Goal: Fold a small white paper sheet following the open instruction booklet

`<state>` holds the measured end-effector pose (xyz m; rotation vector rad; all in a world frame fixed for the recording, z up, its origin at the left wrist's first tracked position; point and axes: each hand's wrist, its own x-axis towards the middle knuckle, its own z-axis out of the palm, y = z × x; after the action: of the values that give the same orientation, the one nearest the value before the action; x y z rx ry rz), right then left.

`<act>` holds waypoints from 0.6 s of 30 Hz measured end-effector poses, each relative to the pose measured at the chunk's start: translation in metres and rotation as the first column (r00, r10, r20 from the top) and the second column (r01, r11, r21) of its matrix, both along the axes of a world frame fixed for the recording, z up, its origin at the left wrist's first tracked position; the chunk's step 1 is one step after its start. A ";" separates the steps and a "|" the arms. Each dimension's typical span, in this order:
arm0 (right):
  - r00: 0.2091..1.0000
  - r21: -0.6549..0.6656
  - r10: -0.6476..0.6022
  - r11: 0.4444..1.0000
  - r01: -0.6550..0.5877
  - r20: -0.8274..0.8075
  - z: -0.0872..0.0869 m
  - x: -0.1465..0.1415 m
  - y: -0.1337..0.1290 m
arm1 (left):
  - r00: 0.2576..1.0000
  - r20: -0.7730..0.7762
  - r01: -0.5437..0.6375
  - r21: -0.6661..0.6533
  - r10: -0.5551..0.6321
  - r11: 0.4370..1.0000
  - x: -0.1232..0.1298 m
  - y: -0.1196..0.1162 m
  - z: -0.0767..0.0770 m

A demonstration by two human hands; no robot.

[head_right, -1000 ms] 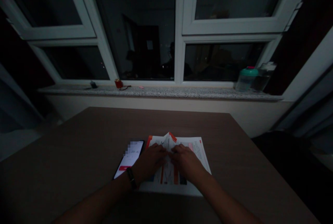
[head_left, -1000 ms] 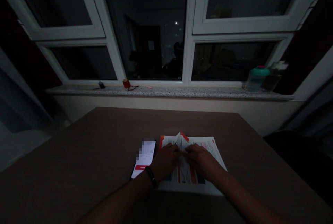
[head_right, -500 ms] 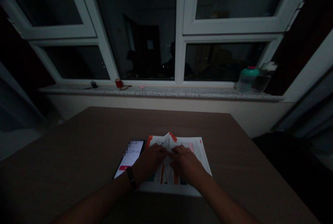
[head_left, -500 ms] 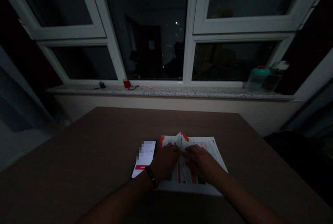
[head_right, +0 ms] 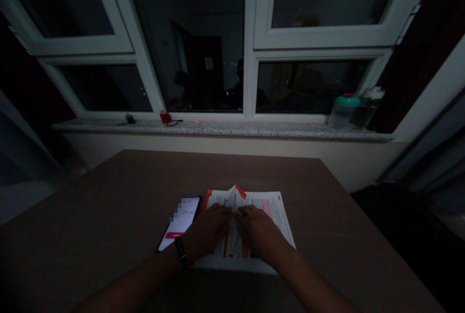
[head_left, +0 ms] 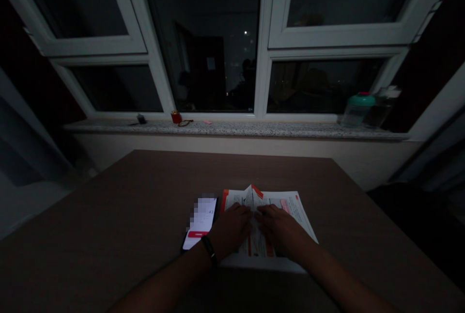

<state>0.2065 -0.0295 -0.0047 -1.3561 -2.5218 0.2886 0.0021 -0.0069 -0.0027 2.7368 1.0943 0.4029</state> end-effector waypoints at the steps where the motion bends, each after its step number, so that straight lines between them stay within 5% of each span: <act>1: 1.000 -0.004 -0.005 1.000 0.005 -0.002 0.000 0.000 0.000 | 1.000 0.009 0.001 -0.004 -0.001 1.000 0.000 0.000 0.000; 18: 0.999 -0.088 -0.027 0.996 0.024 -0.037 0.014 0.000 -0.006 | 0.998 0.056 0.006 -0.054 -0.003 0.999 -0.003 -0.001 -0.002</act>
<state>0.2067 -0.0360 0.0093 -1.4001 -2.4852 0.4205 -0.0009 -0.0081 -0.0047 2.6646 1.0691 0.4395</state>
